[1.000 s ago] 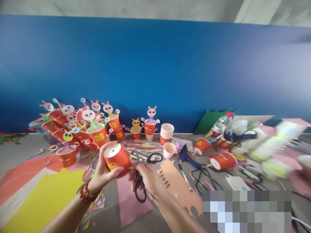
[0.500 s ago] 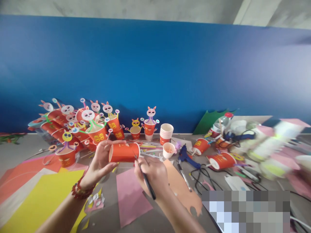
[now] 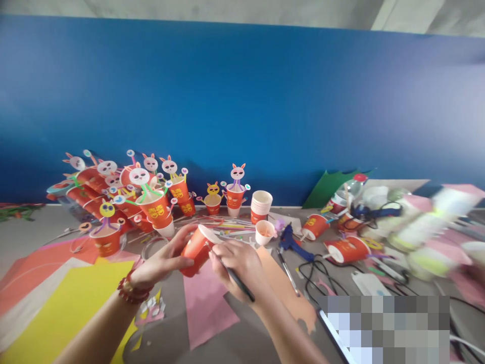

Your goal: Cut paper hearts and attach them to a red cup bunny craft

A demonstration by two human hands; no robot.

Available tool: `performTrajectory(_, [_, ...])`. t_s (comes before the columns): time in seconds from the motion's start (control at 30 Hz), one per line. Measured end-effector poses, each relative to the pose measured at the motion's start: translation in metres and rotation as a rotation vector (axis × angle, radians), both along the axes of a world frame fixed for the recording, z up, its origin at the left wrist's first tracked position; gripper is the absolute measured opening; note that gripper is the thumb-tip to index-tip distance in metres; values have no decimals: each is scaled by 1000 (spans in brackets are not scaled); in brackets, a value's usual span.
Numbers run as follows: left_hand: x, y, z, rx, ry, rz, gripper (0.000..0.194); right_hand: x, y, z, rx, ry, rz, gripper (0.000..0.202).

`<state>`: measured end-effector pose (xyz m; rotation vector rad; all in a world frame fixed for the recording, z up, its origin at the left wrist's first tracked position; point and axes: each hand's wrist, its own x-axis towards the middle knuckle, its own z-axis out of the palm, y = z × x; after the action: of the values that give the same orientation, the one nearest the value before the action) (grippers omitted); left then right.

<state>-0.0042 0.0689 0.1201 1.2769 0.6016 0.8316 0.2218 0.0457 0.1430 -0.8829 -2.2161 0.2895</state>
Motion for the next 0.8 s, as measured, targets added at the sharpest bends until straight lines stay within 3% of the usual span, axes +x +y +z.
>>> performTrajectory(0.13, [6, -4, 2, -1, -10, 42, 76, 1, -7, 8, -223, 91, -62, 43])
performTrajectory(0.27, [11, -9, 7, -9, -36, 96, 79, 2, -10, 4, -446, 205, -32, 44])
performTrajectory(0.5, [15, -9, -12, -75, -60, 10, 85, -8, -11, -15, -885, 559, 60, 49])
performTrajectory(0.6, [18, -9, -16, -67, -66, 3, 82, -9, -13, -13, -839, 518, 61, 47])
performTrajectory(0.8, [21, -10, -18, -79, -87, 88, 66, 3, -18, 2, -429, 260, -84, 41])
